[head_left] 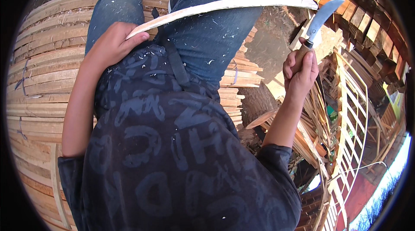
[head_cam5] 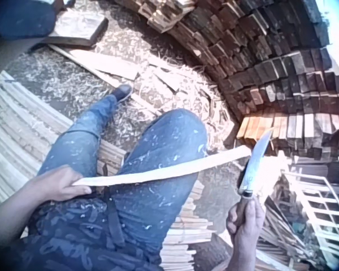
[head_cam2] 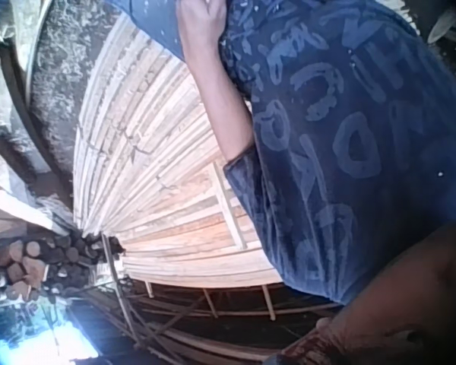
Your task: The person sits on the ground and uses a curved knife to shave thin strips from a long piece of wood held across their lap. They repeatedly draw the knife along the wood to remove shavings, occasionally adjusting their grip and the wood's position.
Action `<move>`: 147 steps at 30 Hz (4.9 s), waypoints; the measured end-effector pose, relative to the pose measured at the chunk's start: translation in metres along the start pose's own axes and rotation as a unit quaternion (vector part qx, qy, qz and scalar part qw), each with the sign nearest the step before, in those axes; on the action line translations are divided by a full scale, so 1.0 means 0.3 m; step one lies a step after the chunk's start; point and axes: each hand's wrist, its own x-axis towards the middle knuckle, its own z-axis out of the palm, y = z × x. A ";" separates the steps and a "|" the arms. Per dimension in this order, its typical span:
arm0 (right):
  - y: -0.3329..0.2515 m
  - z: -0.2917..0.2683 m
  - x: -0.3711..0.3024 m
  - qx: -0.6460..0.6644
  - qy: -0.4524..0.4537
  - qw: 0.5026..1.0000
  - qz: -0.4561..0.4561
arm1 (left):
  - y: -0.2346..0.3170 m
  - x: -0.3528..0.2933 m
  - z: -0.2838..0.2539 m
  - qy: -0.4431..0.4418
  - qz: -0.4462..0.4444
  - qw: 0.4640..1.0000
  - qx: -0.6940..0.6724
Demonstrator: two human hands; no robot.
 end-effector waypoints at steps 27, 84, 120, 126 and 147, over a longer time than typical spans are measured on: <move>0.062 0.060 -0.011 -0.039 -0.010 0.999 -0.007 | -0.007 0.022 0.028 0.033 0.001 0.997 0.064; 0.081 0.056 -0.046 0.032 0.036 0.998 -0.043 | -0.004 0.011 0.039 0.041 0.001 0.996 0.079; 0.147 0.054 -0.093 -0.149 -0.099 0.982 0.056 | -0.015 0.013 0.043 0.041 -0.013 0.996 0.082; 0.126 0.061 -0.047 -0.076 -0.026 0.997 -0.015 | -0.008 0.019 0.045 0.042 -0.007 0.996 0.076; 0.112 0.012 -0.059 -0.026 -0.021 0.999 -0.027 | -0.031 0.007 0.055 0.038 0.011 0.997 0.073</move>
